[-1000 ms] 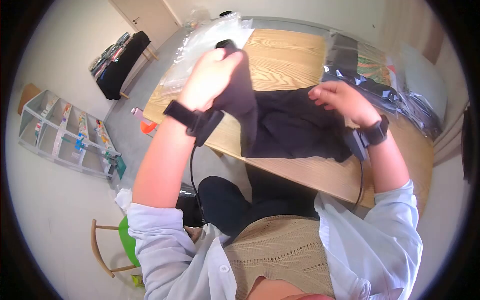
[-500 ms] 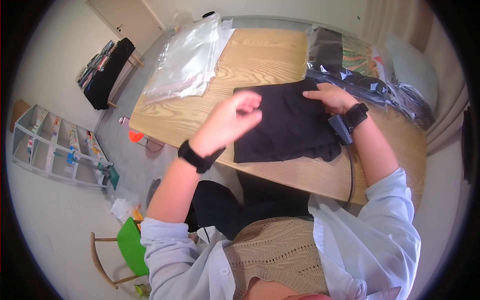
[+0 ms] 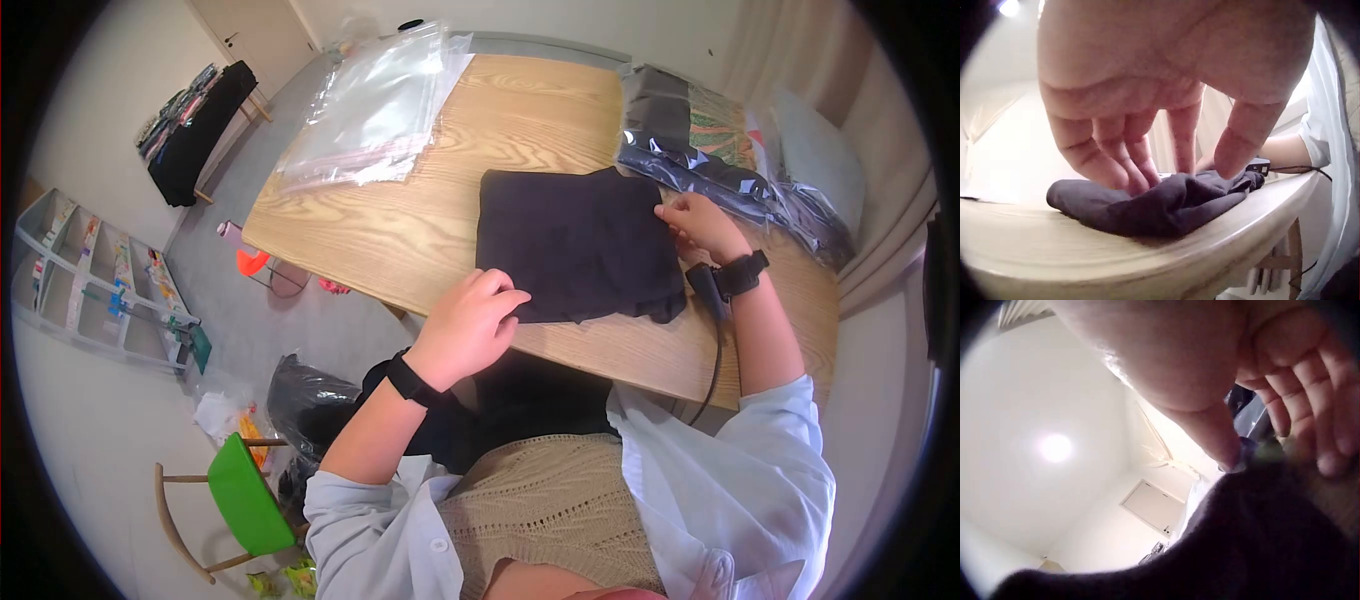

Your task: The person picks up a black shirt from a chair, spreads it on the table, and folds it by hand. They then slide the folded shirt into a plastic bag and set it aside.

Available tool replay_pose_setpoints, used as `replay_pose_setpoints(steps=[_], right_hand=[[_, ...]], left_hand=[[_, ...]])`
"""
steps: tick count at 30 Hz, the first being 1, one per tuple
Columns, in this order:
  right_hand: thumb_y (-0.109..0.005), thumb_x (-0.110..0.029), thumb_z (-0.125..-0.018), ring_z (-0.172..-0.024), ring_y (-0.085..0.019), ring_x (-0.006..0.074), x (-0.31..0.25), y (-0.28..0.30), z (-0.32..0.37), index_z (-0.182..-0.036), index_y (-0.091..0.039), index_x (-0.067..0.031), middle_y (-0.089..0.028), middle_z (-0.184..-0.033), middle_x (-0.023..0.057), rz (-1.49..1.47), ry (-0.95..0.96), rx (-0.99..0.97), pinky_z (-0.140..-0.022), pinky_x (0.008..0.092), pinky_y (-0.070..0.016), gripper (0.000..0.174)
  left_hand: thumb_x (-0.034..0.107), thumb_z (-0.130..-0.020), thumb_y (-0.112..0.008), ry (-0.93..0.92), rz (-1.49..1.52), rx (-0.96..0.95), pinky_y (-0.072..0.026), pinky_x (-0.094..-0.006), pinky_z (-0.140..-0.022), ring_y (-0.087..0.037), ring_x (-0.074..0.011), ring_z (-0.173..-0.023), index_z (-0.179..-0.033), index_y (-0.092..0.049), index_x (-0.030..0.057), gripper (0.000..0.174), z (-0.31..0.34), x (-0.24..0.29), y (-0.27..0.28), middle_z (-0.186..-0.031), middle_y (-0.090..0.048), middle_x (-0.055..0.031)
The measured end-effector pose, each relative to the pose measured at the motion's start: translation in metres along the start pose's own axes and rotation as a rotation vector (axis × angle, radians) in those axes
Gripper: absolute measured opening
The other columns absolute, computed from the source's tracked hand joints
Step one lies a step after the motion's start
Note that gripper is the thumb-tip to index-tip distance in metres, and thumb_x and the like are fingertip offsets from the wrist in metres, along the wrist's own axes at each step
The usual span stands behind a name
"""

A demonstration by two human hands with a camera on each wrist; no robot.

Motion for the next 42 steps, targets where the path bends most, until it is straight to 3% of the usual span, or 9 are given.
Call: replay_pose_setpoints(steps=[7,10,16,23,27,29,34,38,42], right_hand=[[-0.062,-0.037,-0.079,-0.062,-0.051,0.0103,0.006,-0.019,0.005,-0.088,-0.059,-0.0025,-0.053,-0.07,0.0007,-0.231,0.042,-0.056,-0.055,0.023,-0.0424,0.036],[-0.067,-0.025,-0.077,-0.059,-0.052,0.0075,0.015,-0.033,0.005,-0.084,-0.059,-0.0086,-0.056,-0.069,-0.0018,-0.619,-0.159,-0.208,-0.051,0.0204,-0.0405,0.02],[-0.059,-0.01,-0.082,-0.055,-0.053,0.0072,-0.009,-0.061,0.009,-0.083,-0.057,-0.0066,-0.057,-0.068,-0.0009,-1.13,-0.148,-0.364,-0.051,0.0175,-0.0452,0.004],[-0.055,-0.012,-0.086,-0.059,-0.053,0.0074,-0.075,-0.09,0.037,-0.079,-0.054,-0.0047,-0.057,-0.069,0.0006,-1.492,0.035,-0.513,-0.057,0.0166,-0.046,0.01],[-0.051,-0.015,-0.087,-0.065,-0.058,0.0111,-0.111,-0.096,0.046,-0.084,-0.052,-0.0015,-0.061,-0.075,0.0054,-1.639,0.148,-0.562,-0.065,0.0215,-0.0506,0.013],[-0.047,-0.012,-0.088,-0.095,-0.057,0.0229,-0.144,-0.083,0.064,-0.107,-0.043,0.0031,-0.055,-0.107,0.0198,-1.646,0.46,-0.528,-0.08,0.0277,-0.0486,0.024],[-0.049,-0.014,-0.084,-0.108,-0.051,0.0255,-0.187,-0.027,0.119,-0.13,-0.027,0.0054,-0.048,-0.119,0.0214,-1.194,1.005,-0.456,-0.091,0.0292,-0.0413,0.055],[-0.048,-0.014,-0.084,-0.104,-0.053,0.0238,-0.163,-0.01,0.105,-0.126,-0.035,0.0043,-0.052,-0.114,0.0185,-1.118,0.967,-0.454,-0.09,0.0293,-0.0416,0.048],[-0.047,-0.009,-0.085,-0.094,-0.056,0.0183,-0.104,-0.025,0.073,-0.114,-0.046,0.0011,-0.057,-0.103,0.0119,-0.747,0.531,-0.334,-0.084,0.0263,-0.0427,0.031]], left_hand=[[0.015,-0.07,-0.065,-0.163,0.052,0.147,-0.0343,-0.039,-0.096,-0.038,-0.0322,-0.117,-0.12,-0.046,0.0071,0.054,-0.027,0.035,0.0,-0.127,-0.039,-0.0159],[0.024,-0.067,-0.07,-0.165,0.023,0.041,-0.0294,-0.0416,-0.1,-0.027,-0.037,-0.126,-0.133,-0.028,0.0089,0.079,-0.038,0.042,-0.019,-0.135,-0.026,-0.0229],[0.032,-0.061,-0.074,-0.063,-0.135,0.064,-0.0325,-0.0443,-0.096,-0.033,-0.038,-0.122,-0.135,-0.021,0.0063,0.094,-0.044,0.048,-0.024,-0.13,-0.032,-0.0254],[0.027,-0.062,-0.074,0.032,-0.017,0.275,-0.0429,-0.041,-0.084,-0.048,-0.0354,-0.108,-0.134,-0.017,0.0009,0.096,-0.054,0.051,-0.017,-0.121,-0.044,-0.0231],[0.014,-0.071,-0.063,0.133,0.257,0.304,-0.0468,-0.0376,-0.074,-0.055,-0.0351,-0.092,-0.121,-0.038,0.001,0.057,-0.05,0.027,-0.011,-0.104,-0.054,-0.0226],[0.014,-0.082,-0.053,0.027,0.563,0.436,-0.0464,-0.0354,-0.076,-0.058,-0.0295,-0.089,-0.11,-0.051,0.0013,0.03,-0.044,0.027,0.018,-0.103,-0.057,-0.0184],[0.015,-0.084,-0.053,0.237,1.664,0.557,-0.0452,-0.0319,-0.083,-0.056,-0.0183,-0.095,-0.112,-0.051,0.0015,0.032,-0.033,0.0,0.053,-0.106,-0.057,-0.0081],[0.017,-0.083,-0.055,0.455,1.68,0.26,-0.0444,-0.0304,-0.082,-0.055,-0.0167,-0.094,-0.109,-0.051,0.0025,0.03,-0.02,-0.061,0.03,-0.105,-0.057,-0.0077],[0.017,-0.084,-0.054,0.645,1.158,0.485,-0.0394,-0.0282,-0.087,-0.051,-0.016,-0.1,-0.118,-0.044,0.0005,0.039,0.034,-0.108,0.02,-0.112,-0.052,-0.0087]])
Point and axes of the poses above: each hand's wrist, its own z-axis away from the middle knuckle, its own y-axis out of the back of the hand, x = y × z, the point moved 7 cm from there along -z, towards the middle knuckle
